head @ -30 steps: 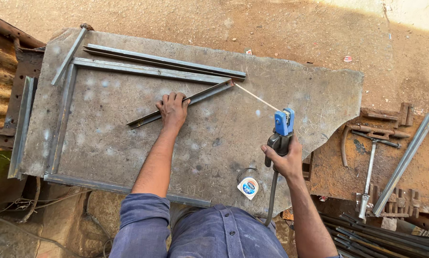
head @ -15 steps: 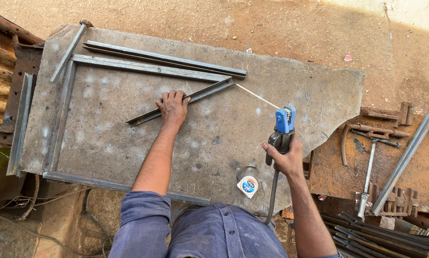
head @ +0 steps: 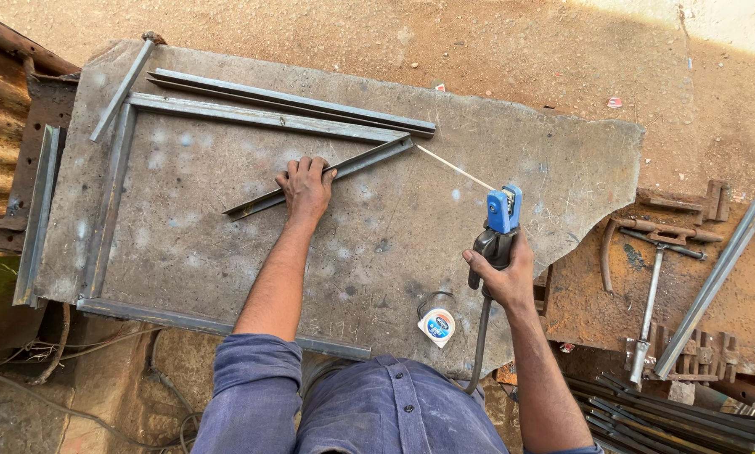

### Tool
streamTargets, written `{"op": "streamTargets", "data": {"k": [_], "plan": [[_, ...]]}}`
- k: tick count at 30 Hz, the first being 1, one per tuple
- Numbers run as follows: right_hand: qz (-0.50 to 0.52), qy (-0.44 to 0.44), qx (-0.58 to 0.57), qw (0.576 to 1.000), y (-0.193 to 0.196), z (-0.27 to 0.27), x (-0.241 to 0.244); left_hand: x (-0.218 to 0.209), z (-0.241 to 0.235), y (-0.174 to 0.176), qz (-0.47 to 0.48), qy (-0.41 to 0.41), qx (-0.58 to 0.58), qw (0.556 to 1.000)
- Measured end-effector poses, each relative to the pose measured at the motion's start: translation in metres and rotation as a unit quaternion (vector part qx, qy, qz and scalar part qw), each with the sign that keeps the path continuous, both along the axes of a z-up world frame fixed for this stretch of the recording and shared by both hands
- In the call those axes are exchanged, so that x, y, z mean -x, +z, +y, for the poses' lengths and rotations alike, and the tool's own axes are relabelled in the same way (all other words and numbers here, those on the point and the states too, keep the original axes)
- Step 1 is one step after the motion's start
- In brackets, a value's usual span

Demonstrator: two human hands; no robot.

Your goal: The person aligns metal bars on a concrete surface to form a rectangular frame, then performs spot welds at the corners using a welding torch to join the pieces together.

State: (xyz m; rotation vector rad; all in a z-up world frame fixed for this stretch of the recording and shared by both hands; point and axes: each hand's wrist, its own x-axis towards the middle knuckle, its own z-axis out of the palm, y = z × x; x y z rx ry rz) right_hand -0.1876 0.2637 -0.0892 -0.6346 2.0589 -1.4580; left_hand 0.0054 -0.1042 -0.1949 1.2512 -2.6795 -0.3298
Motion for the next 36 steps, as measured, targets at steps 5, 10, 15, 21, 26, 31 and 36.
{"op": "streamTargets", "data": {"k": [5,10,15,21,26,31,36], "plan": [[0.004,-0.002,-0.007,1.000,0.001,0.000,0.001,0.000,0.001,0.003,0.004,-0.001,0.001,1.000],[0.011,-0.001,0.005,1.000,-0.003,0.000,-0.002,0.001,0.002,0.007,0.003,0.002,-0.001,1.000],[-0.095,-0.075,0.087,0.989,-0.006,-0.003,0.005,0.000,0.001,0.004,0.004,-0.001,0.003,1.000],[-0.199,-0.127,0.134,0.962,-0.012,-0.003,0.003,0.000,0.000,0.001,0.008,-0.002,0.010,1.000],[-0.037,-0.074,0.054,0.995,-0.016,0.001,-0.007,0.001,0.002,0.005,-0.001,0.002,0.006,1.000],[0.146,0.102,-0.061,0.982,0.008,-0.011,-0.020,0.002,0.002,0.007,-0.004,0.004,0.003,1.000],[0.193,0.153,-0.087,0.965,0.029,-0.021,-0.033,-0.001,0.003,0.008,-0.001,0.003,0.006,1.000]]}}
